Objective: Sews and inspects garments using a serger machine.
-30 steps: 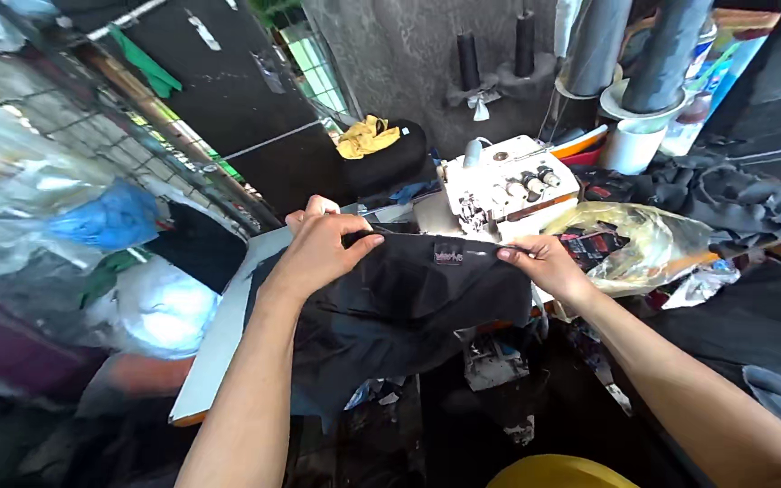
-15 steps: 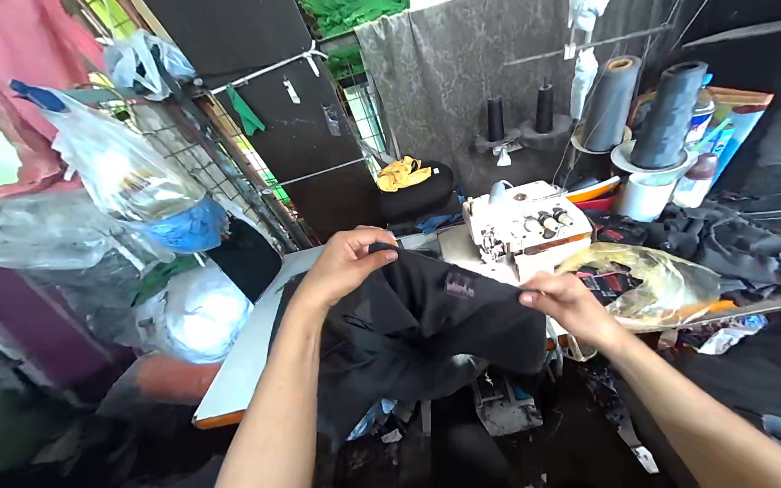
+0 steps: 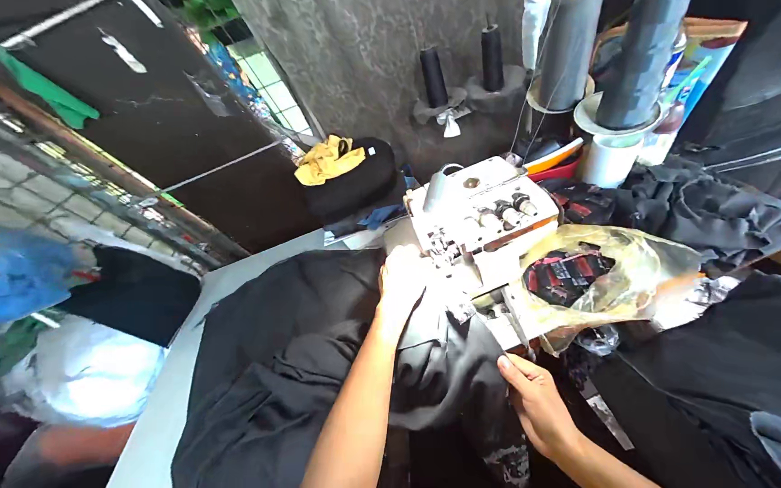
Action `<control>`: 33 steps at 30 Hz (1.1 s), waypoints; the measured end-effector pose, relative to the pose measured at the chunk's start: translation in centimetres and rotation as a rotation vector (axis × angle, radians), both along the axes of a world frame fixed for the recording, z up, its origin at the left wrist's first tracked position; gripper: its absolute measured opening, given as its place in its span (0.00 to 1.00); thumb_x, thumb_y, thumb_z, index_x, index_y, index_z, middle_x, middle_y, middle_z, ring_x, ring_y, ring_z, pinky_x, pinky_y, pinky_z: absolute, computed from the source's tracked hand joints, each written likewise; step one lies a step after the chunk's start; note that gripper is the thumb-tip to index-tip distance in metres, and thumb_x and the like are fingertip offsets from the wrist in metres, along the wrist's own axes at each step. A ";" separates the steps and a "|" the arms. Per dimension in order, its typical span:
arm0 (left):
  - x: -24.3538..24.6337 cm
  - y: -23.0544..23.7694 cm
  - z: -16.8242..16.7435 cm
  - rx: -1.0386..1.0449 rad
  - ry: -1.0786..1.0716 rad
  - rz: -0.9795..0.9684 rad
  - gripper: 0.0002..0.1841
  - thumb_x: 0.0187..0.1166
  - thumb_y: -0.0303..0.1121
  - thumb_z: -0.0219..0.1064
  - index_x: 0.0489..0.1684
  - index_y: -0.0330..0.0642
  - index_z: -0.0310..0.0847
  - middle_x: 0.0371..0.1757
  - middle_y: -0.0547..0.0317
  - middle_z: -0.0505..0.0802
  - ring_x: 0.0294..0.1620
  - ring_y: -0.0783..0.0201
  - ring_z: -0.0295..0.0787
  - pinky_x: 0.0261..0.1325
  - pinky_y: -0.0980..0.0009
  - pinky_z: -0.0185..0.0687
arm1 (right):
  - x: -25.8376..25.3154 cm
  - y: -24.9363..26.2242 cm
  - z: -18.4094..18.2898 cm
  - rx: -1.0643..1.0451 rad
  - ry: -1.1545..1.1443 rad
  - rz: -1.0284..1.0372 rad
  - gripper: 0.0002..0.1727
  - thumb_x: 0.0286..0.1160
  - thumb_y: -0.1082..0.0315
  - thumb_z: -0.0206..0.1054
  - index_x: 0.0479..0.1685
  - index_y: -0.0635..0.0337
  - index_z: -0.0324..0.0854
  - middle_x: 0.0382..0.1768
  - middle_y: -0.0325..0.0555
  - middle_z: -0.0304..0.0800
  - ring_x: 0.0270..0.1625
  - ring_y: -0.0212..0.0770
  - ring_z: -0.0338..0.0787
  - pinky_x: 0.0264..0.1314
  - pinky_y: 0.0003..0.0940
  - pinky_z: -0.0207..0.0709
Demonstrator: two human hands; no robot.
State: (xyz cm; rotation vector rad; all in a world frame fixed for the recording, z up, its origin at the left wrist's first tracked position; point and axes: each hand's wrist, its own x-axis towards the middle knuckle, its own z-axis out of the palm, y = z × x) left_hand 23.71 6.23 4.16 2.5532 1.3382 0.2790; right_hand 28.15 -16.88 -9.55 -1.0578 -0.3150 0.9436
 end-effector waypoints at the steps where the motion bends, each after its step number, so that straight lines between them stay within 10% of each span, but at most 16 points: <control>1: 0.4 0.2 -0.1 0.009 -0.006 0.018 0.17 0.84 0.41 0.65 0.53 0.34 0.88 0.57 0.39 0.90 0.65 0.41 0.86 0.68 0.40 0.77 | 0.3 0.6 0.3 -0.004 0.017 -0.006 0.13 0.84 0.71 0.60 0.34 0.63 0.89 0.32 0.41 0.92 0.37 0.32 0.91 0.45 0.31 0.87; 16: -0.6 3.8 -1.9 0.334 -0.243 -0.107 0.17 0.74 0.36 0.76 0.54 0.34 0.87 0.59 0.35 0.88 0.65 0.35 0.81 0.69 0.39 0.74 | 0.8 2.5 1.2 0.008 -0.001 0.031 0.14 0.83 0.69 0.64 0.28 0.61 0.89 0.29 0.41 0.90 0.33 0.33 0.89 0.39 0.31 0.86; 20: -3.3 -4.3 -3.8 0.585 -0.443 -0.310 0.14 0.79 0.37 0.65 0.44 0.37 0.93 0.52 0.43 0.95 0.61 0.45 0.90 0.68 0.48 0.82 | 1.0 2.3 0.7 0.031 -0.002 0.061 0.14 0.81 0.68 0.66 0.24 0.59 0.87 0.25 0.39 0.89 0.30 0.31 0.87 0.37 0.29 0.84; 23: -4.8 -8.1 -7.3 0.526 -0.306 -0.360 0.19 0.84 0.41 0.61 0.57 0.37 0.92 0.50 0.46 0.97 0.55 0.46 0.95 0.62 0.45 0.86 | 1.0 2.2 0.5 0.044 -0.010 0.084 0.14 0.81 0.67 0.66 0.23 0.58 0.86 0.25 0.38 0.88 0.30 0.30 0.86 0.37 0.28 0.83; 33: -5.1 -6.3 -7.1 0.420 -0.264 -0.327 0.20 0.87 0.38 0.55 0.60 0.37 0.90 0.60 0.45 0.94 0.66 0.44 0.89 0.72 0.44 0.78 | 1.5 4.1 1.9 0.052 -0.130 0.080 0.17 0.82 0.69 0.66 0.20 0.57 0.86 0.23 0.36 0.86 0.29 0.28 0.85 0.35 0.26 0.80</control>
